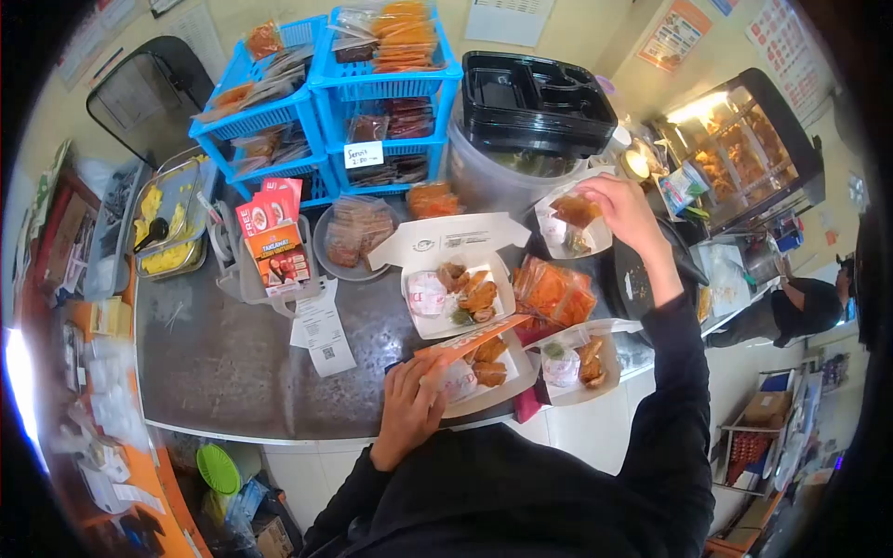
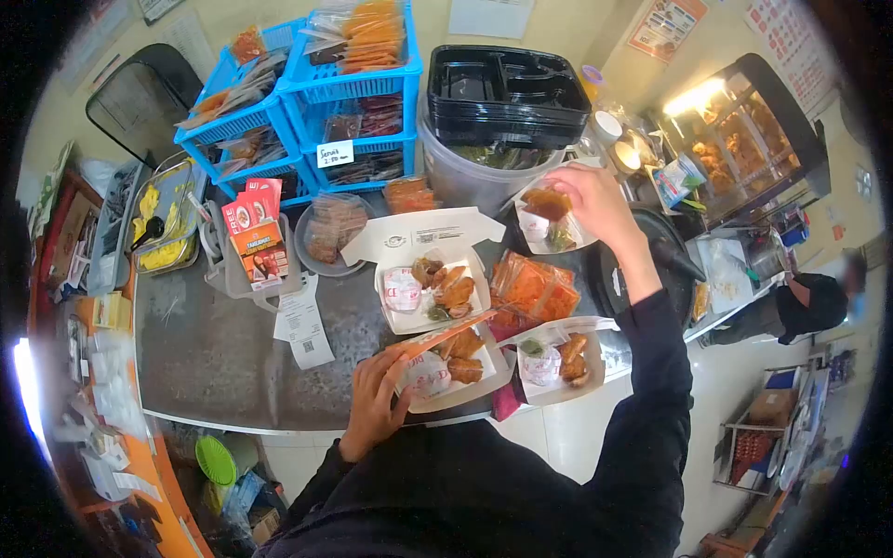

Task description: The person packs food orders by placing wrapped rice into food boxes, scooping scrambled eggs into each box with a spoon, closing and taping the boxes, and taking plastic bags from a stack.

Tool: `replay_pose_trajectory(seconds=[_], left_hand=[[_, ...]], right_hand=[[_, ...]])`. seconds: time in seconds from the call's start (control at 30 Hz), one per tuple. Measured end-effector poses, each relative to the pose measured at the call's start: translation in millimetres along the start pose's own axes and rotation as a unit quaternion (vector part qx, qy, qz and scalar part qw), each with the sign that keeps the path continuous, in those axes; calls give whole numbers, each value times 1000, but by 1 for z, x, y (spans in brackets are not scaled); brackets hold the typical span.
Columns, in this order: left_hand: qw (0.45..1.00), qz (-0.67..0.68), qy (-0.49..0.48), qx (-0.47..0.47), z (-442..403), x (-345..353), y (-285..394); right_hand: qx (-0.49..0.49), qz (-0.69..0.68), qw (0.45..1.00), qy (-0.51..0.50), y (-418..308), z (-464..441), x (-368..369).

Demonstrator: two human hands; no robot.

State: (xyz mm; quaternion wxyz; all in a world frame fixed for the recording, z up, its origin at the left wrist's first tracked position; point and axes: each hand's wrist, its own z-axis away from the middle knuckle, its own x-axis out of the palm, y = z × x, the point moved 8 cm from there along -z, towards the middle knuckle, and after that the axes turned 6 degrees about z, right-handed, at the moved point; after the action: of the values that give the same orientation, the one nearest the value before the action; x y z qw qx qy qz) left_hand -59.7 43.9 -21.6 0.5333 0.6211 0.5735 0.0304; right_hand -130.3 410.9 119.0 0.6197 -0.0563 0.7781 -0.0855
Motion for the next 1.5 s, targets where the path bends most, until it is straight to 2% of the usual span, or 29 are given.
replay_pose_trajectory(seconds=[0.13, 0.23, 0.27, 0.37, 0.43, 0.53, 0.57, 0.63, 0.77, 0.87, 0.97, 1.03, 1.07, 1.23, 1.27, 1.3, 1.33, 1.43, 1.5], left_hand=[[1000, -11, 1, -17, -1, 2, 1], [1000, -12, 4, -12, -2, 2, 4], [1000, -17, 7, -14, -1, 2, 4], [1000, -24, 10, -18, -1, 5, 3], [999, -25, 8, -22, -3, 5, 1], [1000, -12, 16, -21, -5, 6, -1], [1000, -13, 15, -19, -5, 7, -1], [999, -20, 19, -18, -5, 6, -3], [1000, -11, 15, -8, -8, 3, -6], [1000, 0, 6, -2, -11, 0, -6], [1000, -13, -9, -6, -9, -1, -7], [1000, -6, -9, 1, -6, -1, -9], [1000, -4, -11, 8, -7, -3, -8], [999, -18, -46, -2, -10, -7, -7], [998, -17, -55, -7, -11, -9, -7], [998, -21, -55, -3, -12, -10, -6], [998, -26, -57, 0, -12, -11, -5], [998, -28, -57, -5, -8, -9, -7], [998, -23, -59, -13, -7, -11, -8]], right_hand=[[-32, 124, 992, -13, 44, 4, 56], [-8, 71, 997, 35, 52, 25, 38], [50, 54, 997, 3, 42, 33, 20], [59, -66, 995, 38, 6, 73, -40], [102, -151, 981, -67, -16, 102, -61], [120, -182, 955, -202, -31, 146, -55], [91, -199, 951, -220, -41, 155, -52], [91, -174, 949, -246, -47, 174, -36], [89, -72, 973, -198, -39, 193, 22], [93, -27, 981, -166, -54, 178, 30], [87, -90, 986, -114, -91, 123, -22], [32, -118, 991, -48, -121, 72, -50], [-25, -91, 996, -3, -136, 44, -61], [-178, -82, 963, 187, -178, -122, -61], [-185, -93, 958, 200, -178, -157, -50], [-168, -77, 967, 175, -176, -192, -35], [-180, -58, 975, 118, -176, -221, -19], [-209, -39, 976, 42, -184, -289, 21], [-176, 81, 977, 83, -202, -308, 26]])
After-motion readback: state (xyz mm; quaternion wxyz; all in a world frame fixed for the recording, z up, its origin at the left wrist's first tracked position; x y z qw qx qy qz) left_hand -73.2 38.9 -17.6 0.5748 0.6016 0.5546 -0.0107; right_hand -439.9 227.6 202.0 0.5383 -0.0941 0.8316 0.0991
